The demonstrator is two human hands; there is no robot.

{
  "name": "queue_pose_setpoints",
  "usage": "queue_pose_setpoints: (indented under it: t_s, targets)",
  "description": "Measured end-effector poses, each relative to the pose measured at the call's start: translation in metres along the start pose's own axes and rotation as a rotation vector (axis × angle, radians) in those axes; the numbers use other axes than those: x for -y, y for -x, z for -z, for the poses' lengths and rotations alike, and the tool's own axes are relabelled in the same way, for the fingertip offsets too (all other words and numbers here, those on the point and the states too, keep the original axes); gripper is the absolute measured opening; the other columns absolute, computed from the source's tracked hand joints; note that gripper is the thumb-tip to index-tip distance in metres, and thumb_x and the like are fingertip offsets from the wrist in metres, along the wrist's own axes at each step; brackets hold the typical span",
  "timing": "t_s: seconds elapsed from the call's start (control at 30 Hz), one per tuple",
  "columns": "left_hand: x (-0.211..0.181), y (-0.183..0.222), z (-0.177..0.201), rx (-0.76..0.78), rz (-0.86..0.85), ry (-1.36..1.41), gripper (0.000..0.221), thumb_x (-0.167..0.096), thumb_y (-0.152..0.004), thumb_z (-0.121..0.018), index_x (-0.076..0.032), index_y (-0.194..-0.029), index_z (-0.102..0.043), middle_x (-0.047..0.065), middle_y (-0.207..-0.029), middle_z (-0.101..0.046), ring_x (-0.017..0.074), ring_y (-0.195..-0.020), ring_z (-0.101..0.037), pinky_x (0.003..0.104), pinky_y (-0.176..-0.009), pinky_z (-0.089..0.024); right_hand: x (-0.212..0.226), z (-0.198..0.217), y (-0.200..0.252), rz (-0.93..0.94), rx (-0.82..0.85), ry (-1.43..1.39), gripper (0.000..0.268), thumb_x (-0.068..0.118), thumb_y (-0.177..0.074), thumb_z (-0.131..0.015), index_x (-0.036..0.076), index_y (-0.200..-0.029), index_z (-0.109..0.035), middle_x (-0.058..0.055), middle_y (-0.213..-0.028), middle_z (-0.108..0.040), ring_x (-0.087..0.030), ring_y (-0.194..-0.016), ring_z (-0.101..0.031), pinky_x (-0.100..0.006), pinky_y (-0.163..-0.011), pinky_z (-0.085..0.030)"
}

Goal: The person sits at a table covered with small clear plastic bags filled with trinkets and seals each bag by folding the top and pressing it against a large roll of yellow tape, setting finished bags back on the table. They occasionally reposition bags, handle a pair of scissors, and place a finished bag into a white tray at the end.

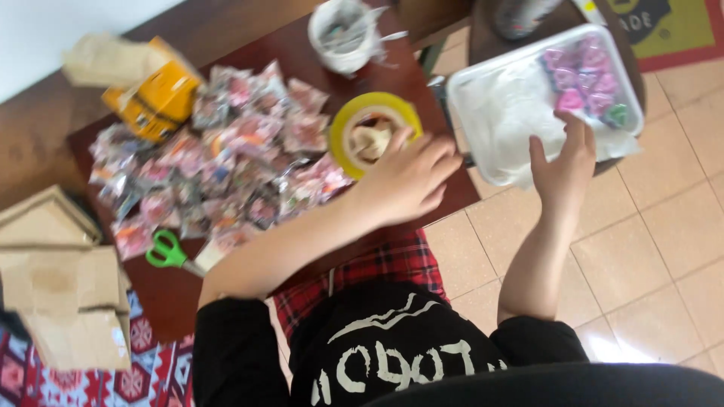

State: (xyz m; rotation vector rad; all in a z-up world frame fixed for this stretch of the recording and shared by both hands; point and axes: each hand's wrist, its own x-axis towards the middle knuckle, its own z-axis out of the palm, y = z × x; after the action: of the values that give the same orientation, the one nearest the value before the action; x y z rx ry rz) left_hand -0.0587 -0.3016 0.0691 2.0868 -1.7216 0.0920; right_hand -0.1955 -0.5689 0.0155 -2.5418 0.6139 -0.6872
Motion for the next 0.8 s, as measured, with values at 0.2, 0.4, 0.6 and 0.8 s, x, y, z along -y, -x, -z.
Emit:
queue_pose_setpoints:
  t_s: [0.2, 0.4, 0.6, 0.8]
  targets:
    - [0.041, -0.17, -0.101, 0.331, 0.154, -0.09, 0.056, -0.027, -0.079, -0.081, -0.007, -0.126, -0.059, 0.014, -0.124, -0.058, 0.0302, -0.115, -0.059, 0.05, -0.094, -0.046, -0.085, -0.035, -0.041, -0.111, -0.131, 0.178, 0.057, 0.009, -0.085, -0.087, 0.002, -0.134, -0.06, -0.018, -0.13, -0.063, -0.04, -0.124, -0.059, -0.052, -0.101, -0.05]
    - [0.067, -0.252, -0.219, 0.026, 0.141, -0.112, 0.071, -0.013, -0.068, -0.083, -0.008, -0.133, -0.056, 0.016, -0.133, -0.054, 0.0336, -0.109, -0.062, 0.048, -0.084, -0.05, -0.107, -0.052, -0.062, -0.277, -0.052, 0.14, 0.058, 0.012, -0.08, -0.088, 0.003, -0.129, -0.058, -0.02, -0.125, -0.062, -0.038, -0.115, -0.061, -0.05, -0.095, -0.053]
    - [0.072, -0.286, -0.254, -0.015, 0.116, -0.154, 0.076, -0.004, -0.064, -0.083, -0.01, -0.135, -0.056, 0.011, -0.123, -0.06, 0.0326, -0.111, -0.06, 0.046, -0.082, -0.05, -0.106, -0.056, -0.067, -0.32, -0.112, 0.0, 0.058, 0.009, -0.082, -0.081, 0.004, -0.133, -0.054, -0.02, -0.13, -0.056, -0.034, -0.112, -0.065, -0.045, -0.095, -0.056]
    - [0.078, -0.286, -0.253, 0.039, 0.154, -0.068, 0.065, 0.001, -0.066, -0.081, -0.009, -0.127, -0.06, 0.008, -0.119, -0.063, 0.0321, -0.112, -0.058, 0.044, -0.084, -0.053, -0.098, -0.061, -0.074, -0.192, -0.157, 0.12, 0.052, 0.003, -0.085, -0.076, 0.007, -0.134, -0.059, -0.014, -0.126, -0.057, -0.038, -0.117, -0.058, -0.048, -0.098, -0.053]
